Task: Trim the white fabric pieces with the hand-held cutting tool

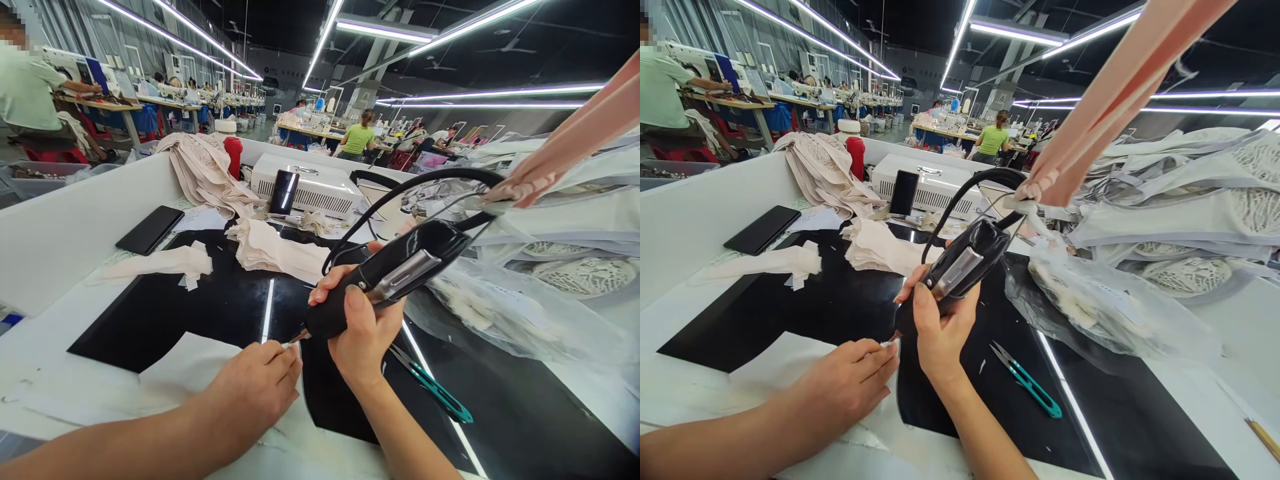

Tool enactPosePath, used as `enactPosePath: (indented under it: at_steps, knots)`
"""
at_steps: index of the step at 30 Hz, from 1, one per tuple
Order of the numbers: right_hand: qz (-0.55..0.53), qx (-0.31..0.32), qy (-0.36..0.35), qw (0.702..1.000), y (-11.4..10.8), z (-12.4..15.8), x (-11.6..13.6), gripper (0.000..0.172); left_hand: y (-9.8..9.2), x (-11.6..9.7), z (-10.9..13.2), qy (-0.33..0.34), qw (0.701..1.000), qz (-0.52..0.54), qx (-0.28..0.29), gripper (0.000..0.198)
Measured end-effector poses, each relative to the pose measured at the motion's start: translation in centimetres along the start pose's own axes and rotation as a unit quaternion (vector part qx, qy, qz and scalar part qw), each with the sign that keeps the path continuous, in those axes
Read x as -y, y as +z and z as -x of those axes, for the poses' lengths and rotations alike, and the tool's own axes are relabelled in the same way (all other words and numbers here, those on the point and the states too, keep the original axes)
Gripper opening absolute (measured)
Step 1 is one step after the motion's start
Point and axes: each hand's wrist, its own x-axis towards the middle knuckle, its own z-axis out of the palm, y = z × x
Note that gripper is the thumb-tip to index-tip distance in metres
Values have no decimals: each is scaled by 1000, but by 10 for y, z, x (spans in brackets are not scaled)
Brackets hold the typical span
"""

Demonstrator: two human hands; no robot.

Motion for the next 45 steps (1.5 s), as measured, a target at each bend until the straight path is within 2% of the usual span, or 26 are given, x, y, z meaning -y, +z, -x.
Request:
enactPosePath:
  at_steps: [3, 7, 13, 17, 20, 24, 28, 32, 34, 37, 41, 45]
  knots:
    - [-9, 6, -5, 1000, 0, -1, 0, 32, 0, 0, -1, 5, 1000, -4, -6, 32]
    - [-3, -5, -17, 1000, -3, -8, 7, 30, 0, 6, -1, -6, 999, 6, -34, 22]
    - [31, -28, -9, 999, -15, -11, 28, 34, -11, 45, 2, -78, 996, 31, -33, 18]
    - [39, -28, -5, 999, -25, -3, 37, 34, -20, 57, -1, -76, 993, 31, -87, 21]
    - [31, -21, -3, 999, -30, 4, 41, 31, -25, 46, -3, -42, 988, 94, -117, 22]
    - [-6, -11, 5, 1000, -30, 13, 47, 27, -27, 29, -1, -6, 977, 177, -117, 14]
    - [-27, -5, 7, 1000, -29, 19, 49, 27, -28, 22, 2, 1, 975, 206, -80, 13]
    - [-36, -4, 3, 999, -30, 21, 47, 30, -33, 11, 9, 16, 984, 177, -21, 20]
    - [-34, -3, 0, 999, -31, 21, 45, 28, -35, 0, 13, 21, 986, 166, -14, 24]
    - [-31, -3, 0, 1000, -32, 22, 44, 29, -32, -20, 15, 28, 982, 179, -43, 21]
    - [-28, -11, 8, 1000, -31, 21, 45, 31, -19, -45, 7, 88, 970, 189, -129, 9]
    - [-29, -11, 5, 1000, -29, 18, 43, 30, -14, -51, -1, 111, 956, 222, -159, 19]
